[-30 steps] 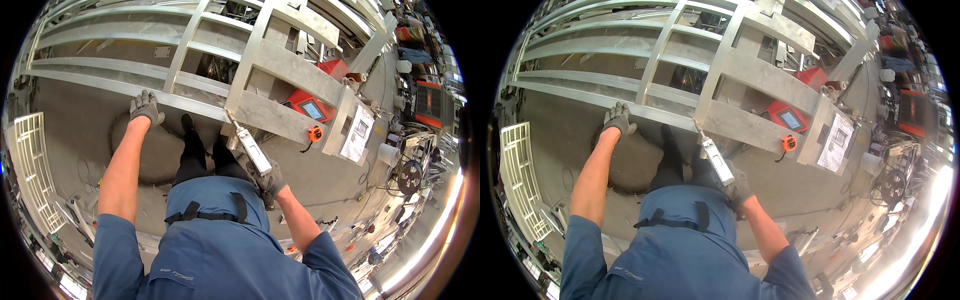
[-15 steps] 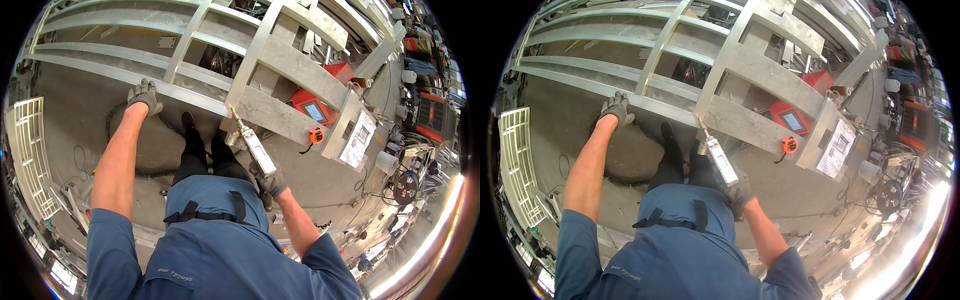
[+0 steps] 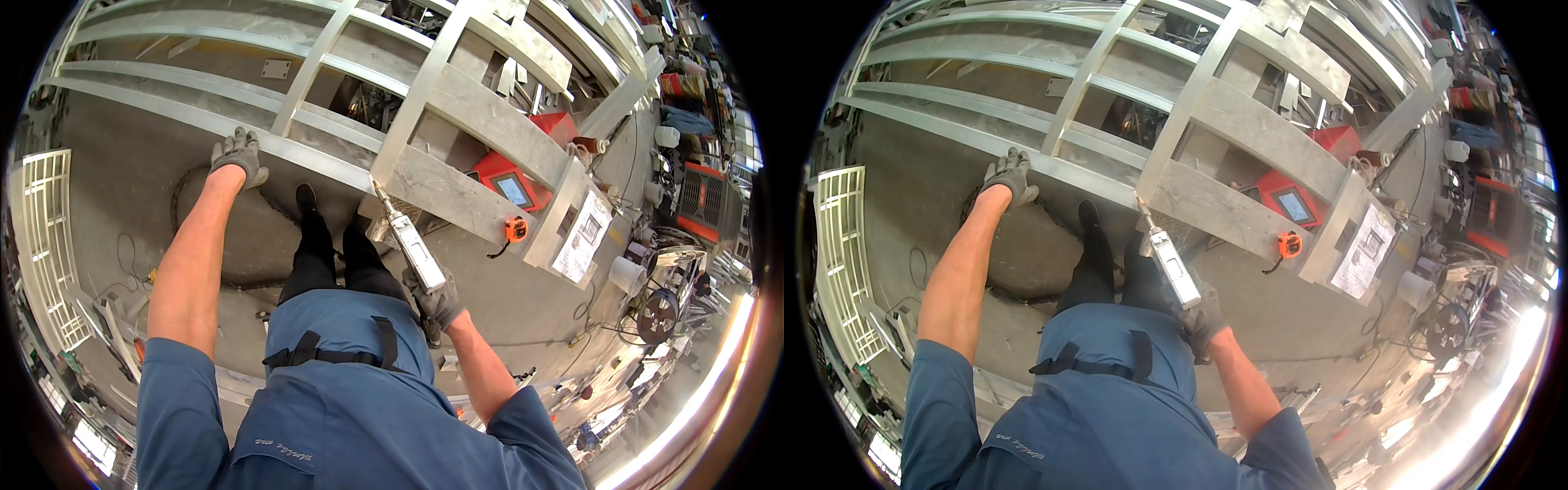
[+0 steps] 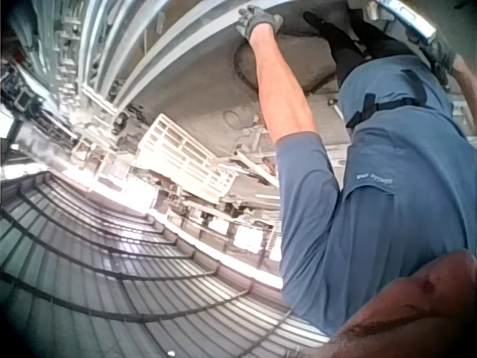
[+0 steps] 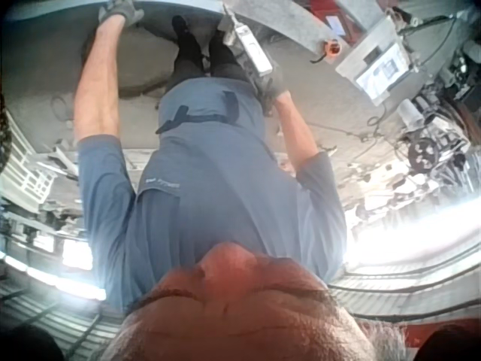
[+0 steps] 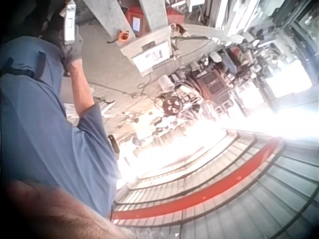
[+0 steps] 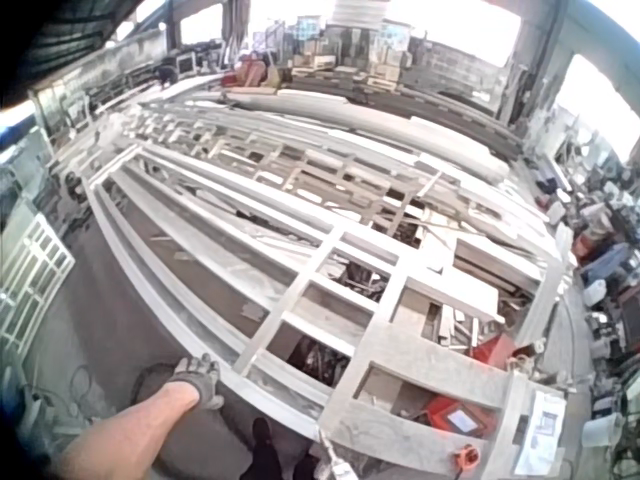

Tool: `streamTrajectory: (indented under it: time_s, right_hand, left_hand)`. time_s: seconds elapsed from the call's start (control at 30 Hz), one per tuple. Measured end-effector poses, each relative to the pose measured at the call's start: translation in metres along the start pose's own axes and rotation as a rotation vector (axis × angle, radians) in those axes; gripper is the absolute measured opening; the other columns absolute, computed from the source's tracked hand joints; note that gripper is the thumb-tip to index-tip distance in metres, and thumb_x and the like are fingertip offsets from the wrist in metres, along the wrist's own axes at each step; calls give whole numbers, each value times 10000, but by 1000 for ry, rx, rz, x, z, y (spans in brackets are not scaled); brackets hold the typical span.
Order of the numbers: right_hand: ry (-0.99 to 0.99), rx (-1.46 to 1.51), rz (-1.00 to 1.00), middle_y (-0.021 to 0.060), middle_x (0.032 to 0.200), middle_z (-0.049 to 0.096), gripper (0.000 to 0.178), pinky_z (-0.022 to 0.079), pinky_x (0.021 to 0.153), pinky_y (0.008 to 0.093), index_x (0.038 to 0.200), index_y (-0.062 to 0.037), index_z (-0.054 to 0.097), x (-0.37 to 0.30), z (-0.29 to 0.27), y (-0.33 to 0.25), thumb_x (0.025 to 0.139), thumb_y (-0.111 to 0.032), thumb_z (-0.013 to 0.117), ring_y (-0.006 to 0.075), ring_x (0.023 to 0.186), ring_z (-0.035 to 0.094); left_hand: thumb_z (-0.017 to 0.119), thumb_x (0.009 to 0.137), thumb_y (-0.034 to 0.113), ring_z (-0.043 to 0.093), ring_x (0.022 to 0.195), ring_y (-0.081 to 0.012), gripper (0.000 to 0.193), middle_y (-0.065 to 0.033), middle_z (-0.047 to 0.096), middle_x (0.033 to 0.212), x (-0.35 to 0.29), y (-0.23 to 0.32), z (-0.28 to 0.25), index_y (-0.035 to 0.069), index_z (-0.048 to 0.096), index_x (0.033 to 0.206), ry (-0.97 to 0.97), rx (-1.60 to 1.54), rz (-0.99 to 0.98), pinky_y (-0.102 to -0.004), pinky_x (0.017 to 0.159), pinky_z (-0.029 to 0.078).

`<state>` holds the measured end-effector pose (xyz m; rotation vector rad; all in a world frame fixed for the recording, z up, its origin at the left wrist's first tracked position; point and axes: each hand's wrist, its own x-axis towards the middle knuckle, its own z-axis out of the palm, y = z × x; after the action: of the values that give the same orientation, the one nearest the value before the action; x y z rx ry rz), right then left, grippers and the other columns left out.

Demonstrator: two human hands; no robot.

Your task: The person assembles a metal frame by positioning and aligning metal bars on a workbench. They then use a rivet gun to fasten the bars together at multiple joints, securing the structure.

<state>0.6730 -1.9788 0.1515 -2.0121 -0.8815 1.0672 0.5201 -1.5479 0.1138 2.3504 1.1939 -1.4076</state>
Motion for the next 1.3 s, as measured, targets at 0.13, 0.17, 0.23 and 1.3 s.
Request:
streamTrajectory:
  time_s: [0.13, 0.17, 0.23, 1.3]
  right_hand:
    - [8, -59, -33, 176, 897, 643, 138, 527, 681, 474, 981, -49, 671, 2, 3, 4, 907, -165, 674, 418, 773, 644]
    - [5, -27, -8, 175, 894, 645, 140, 528, 682, 474, 980, -50, 670, 2, 3, 0, 907, -170, 674, 418, 770, 645]
    - [12, -11, 4, 173, 885, 650, 145, 531, 685, 471, 982, -49, 672, 3, 4, 0, 910, -174, 675, 414, 769, 651]
    - [36, -3, 10, 117, 790, 577, 72, 518, 672, 402, 930, -20, 586, 4, 12, 11, 914, -88, 605, 298, 705, 609]
  left_hand:
    - [640, 922, 511, 147, 1614, -362, 1031, -199, 89, 1752, -1, -1, 0, 69, 100, 1680, 8, -11, 8, -505, 1300, 144]
    - [641, 921, 511, 148, 1614, -361, 1032, -200, 90, 1751, 0, -1, 1, 68, 100, 1679, 11, -14, 9, -506, 1300, 145]
    - [642, 918, 514, 151, 1614, -361, 1035, -201, 89, 1751, 1, -1, 2, 67, 101, 1679, 10, -16, 8, -507, 1300, 145]
    - [639, 918, 531, 160, 1611, -367, 1055, -215, 77, 1748, 2, 0, 2, 55, 86, 1679, 3, -1, 6, -489, 1300, 157]
